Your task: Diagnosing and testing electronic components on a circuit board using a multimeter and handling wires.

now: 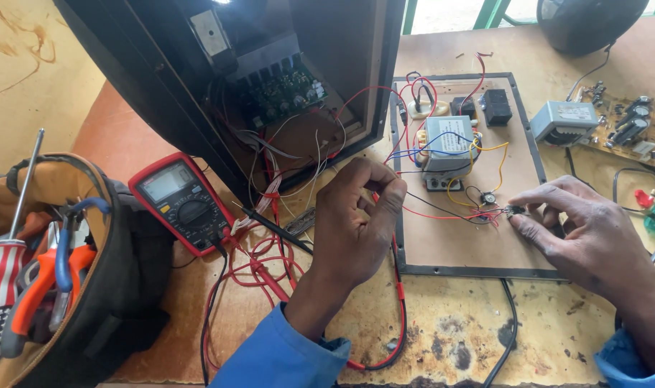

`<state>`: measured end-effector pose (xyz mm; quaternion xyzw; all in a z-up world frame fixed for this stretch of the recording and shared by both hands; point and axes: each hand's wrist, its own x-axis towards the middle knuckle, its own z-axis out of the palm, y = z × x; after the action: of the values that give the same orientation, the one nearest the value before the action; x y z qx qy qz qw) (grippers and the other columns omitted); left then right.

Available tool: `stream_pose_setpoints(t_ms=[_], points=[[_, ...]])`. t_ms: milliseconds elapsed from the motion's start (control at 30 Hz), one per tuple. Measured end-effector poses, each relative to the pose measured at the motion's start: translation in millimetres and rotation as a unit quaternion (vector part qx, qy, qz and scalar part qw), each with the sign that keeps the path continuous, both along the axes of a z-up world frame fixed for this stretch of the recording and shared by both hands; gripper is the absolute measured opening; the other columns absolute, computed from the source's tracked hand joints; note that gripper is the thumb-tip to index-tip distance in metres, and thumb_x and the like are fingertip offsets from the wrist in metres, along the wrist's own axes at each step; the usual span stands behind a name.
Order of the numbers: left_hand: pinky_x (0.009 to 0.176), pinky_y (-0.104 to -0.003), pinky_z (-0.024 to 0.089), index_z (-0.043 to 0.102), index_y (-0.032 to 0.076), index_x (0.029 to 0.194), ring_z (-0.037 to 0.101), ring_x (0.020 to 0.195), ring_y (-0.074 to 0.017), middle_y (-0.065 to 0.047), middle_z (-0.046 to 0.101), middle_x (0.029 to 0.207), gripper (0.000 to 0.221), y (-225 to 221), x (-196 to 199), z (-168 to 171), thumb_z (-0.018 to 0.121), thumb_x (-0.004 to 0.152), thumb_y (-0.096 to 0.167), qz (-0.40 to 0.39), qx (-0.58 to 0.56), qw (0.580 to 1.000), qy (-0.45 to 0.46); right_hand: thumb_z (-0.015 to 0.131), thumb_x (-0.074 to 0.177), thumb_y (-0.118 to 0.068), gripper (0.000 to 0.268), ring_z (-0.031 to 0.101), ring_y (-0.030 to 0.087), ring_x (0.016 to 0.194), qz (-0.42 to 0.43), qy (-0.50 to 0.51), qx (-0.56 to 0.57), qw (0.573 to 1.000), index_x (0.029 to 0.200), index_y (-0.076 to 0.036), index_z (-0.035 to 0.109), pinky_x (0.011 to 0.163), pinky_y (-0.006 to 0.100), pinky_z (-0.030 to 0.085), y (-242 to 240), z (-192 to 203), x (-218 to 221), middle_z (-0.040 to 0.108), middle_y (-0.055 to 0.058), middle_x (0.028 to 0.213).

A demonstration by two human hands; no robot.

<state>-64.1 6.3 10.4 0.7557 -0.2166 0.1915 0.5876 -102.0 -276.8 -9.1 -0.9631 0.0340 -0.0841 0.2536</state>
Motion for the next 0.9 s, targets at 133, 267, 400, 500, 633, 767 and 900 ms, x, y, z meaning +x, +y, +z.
stream_pose_setpoints(t_ms=[133,267,400,500,633,767,900], points=[[0.056,-0.029,0.047,0.056,0.013,0.088,0.057,0.071,-0.0134,0.000,0.062,0.083,0.013,0,0,-1,0.056,0.099,0.020,0.004,0.011,1.000,-0.008,0.077,0.087,-0.022,0.021,0.061,0.015,0.076,0.004,-0.003,0.007,1.000,0.107,-0.022,0.082,0.065,0.028,0.050,-3,-4,1,0.066,0.002,0.094],[0.050,-0.028,0.039,0.057,0.014,0.086,0.046,0.058,-0.0096,0.002,0.058,0.076,0.012,0,1,-1,0.059,0.097,0.016,0.011,0.024,1.000,0.000,0.078,0.087,-0.021,0.022,0.061,0.014,0.075,0.009,-0.010,0.001,1.000,0.108,-0.023,0.082,0.069,0.027,0.049,-9,-13,3,0.067,0.000,0.097],[0.064,-0.035,0.045,0.053,0.012,0.085,0.057,0.072,-0.0194,-0.002,0.057,0.081,0.012,0,-1,0,0.057,0.096,0.013,-0.001,0.039,0.998,-0.054,0.080,0.087,-0.021,0.025,0.057,0.013,0.076,0.013,-0.052,-0.018,0.998,0.112,-0.023,0.082,0.074,0.028,0.044,-7,-16,2,0.066,-0.002,0.094],[0.063,-0.035,0.044,0.052,0.013,0.085,0.056,0.070,-0.0202,-0.001,0.056,0.081,0.012,0,-1,0,0.057,0.096,0.014,0.001,0.045,0.998,-0.054,0.080,0.088,-0.020,0.023,0.057,0.014,0.079,0.005,-0.056,-0.007,0.998,0.111,-0.022,0.082,0.076,0.028,0.044,-4,-16,2,0.067,-0.001,0.094],[0.065,-0.038,0.042,0.051,0.013,0.084,0.054,0.071,-0.0220,-0.002,0.054,0.080,0.014,0,-1,1,0.056,0.097,0.015,-0.001,0.055,0.997,-0.061,0.081,0.088,-0.017,0.023,0.057,0.015,0.078,0.012,-0.080,0.008,0.997,0.111,-0.018,0.081,0.080,0.027,0.045,-10,-27,5,0.066,0.003,0.094],[0.060,-0.037,0.042,0.052,0.013,0.086,0.053,0.068,-0.0206,-0.001,0.055,0.080,0.012,0,-1,1,0.057,0.096,0.015,0.000,0.056,0.997,-0.058,0.081,0.090,-0.013,0.021,0.055,0.014,0.077,0.007,-0.074,0.034,0.997,0.111,-0.016,0.081,0.075,0.027,0.043,-6,-25,3,0.063,0.003,0.091],[0.058,-0.036,0.042,0.053,0.014,0.084,0.052,0.063,-0.0194,-0.001,0.056,0.079,0.014,-1,-2,-1,0.058,0.096,0.018,0.001,0.068,0.997,-0.037,0.080,0.090,-0.015,0.020,0.056,0.013,0.078,0.006,-0.075,0.034,0.997,0.110,-0.016,0.081,0.066,0.027,0.040,-10,-30,4,0.063,0.002,0.091]])
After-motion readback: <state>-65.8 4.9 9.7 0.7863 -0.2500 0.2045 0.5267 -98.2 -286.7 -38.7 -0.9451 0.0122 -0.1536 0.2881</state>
